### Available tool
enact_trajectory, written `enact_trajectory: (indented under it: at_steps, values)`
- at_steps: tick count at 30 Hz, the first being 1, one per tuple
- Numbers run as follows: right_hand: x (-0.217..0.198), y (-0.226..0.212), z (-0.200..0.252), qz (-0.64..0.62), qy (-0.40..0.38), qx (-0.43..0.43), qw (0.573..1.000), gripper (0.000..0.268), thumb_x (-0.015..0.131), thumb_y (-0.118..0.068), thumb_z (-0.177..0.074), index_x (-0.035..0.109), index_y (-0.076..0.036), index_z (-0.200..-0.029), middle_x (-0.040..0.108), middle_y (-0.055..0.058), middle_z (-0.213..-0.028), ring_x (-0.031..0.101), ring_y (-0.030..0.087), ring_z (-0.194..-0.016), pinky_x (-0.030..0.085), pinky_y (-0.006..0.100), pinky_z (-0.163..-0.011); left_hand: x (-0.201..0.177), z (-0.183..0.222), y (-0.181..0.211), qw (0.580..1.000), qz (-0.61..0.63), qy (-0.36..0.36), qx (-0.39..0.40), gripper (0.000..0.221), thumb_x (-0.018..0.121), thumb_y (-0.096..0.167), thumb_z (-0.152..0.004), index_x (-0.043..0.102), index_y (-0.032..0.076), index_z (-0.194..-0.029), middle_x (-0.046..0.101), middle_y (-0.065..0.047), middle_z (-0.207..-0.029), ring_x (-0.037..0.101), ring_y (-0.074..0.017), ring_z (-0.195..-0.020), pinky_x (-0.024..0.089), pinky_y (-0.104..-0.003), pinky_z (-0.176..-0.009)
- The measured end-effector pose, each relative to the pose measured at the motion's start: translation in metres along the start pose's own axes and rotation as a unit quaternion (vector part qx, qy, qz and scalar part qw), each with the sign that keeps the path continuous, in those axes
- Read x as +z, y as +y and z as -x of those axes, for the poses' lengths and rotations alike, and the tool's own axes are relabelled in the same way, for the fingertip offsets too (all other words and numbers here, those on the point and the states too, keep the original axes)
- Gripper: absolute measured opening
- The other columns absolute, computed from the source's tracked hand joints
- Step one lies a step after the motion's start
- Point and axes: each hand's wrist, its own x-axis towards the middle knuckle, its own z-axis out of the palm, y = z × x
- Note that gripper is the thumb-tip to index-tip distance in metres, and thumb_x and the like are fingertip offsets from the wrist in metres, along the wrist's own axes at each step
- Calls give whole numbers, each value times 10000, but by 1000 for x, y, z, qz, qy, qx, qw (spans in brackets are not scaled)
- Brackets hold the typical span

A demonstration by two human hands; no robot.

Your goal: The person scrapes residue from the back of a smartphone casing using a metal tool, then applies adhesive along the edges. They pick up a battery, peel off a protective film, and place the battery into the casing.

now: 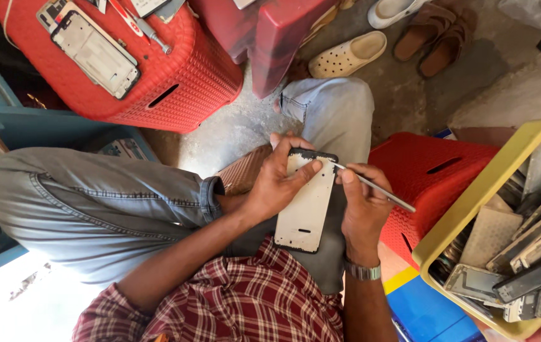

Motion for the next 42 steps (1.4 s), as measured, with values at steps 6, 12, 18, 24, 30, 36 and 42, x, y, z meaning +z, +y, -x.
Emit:
enact_trajectory:
  at_steps: [6,12,18,24,30,36,42]
  values:
    - [13,-25,9,132,18,-34,990,160,755,-5,-991,695,22,-1137,649,14,-929,457,23,-726,372,168,-656,-9,3,15,999,32,-15,13,248,728,145,-1011,564,59,-1175,639,-33,-954,601,-95,-890,519,-260,-853]
    - [23,-37,6,150,-33,-85,984,162,765,-6,-966,693,-2,-1111,686,28,-1074,471,22,-764,366,172,-663,-11,4,13,999,21,-4,37,239,726,135,-1013,563,57,-1169,661,-32,-945,613,-94,-896,501,-281,-913]
    - [28,-44,4,181,-30,-95,978,174,797,-14,-925,730,-10,-1085,701,34,-1051,444,23,-718,351,176,-629,-11,5,13,999,16,-3,52,259,734,136,-1005,557,50,-1173,655,-38,-941,603,-98,-885,518,-273,-888]
    - [28,-45,4,203,-28,-106,973,173,803,-21,-922,734,-15,-1080,702,42,-1059,484,27,-736,362,177,-628,-11,6,14,999,36,-14,35,255,725,141,-1010,556,53,-1179,654,-24,-931,607,-86,-859,522,-261,-849]
    - [27,-46,3,204,-34,-107,972,173,804,-25,-923,735,-9,-1082,707,50,-1058,498,32,-743,375,182,-634,-12,6,16,998,35,-20,43,253,723,140,-1016,554,54,-1184,651,-14,-915,605,-76,-847,522,-254,-840]
    - [29,-48,4,185,-36,-106,976,175,789,-32,-941,737,-5,-1105,712,51,-1049,469,30,-723,369,187,-622,-13,6,16,998,49,-29,23,250,715,149,-1017,550,56,-1180,655,-9,-924,606,-62,-845,527,-238,-794]
    - [32,-50,3,189,-34,-124,973,173,775,-32,-962,739,-10,-1130,714,44,-1052,457,36,-743,362,192,-655,-12,6,16,998,58,-33,20,262,718,151,-1020,544,51,-1189,656,-16,-939,609,-62,-855,530,-238,-790]
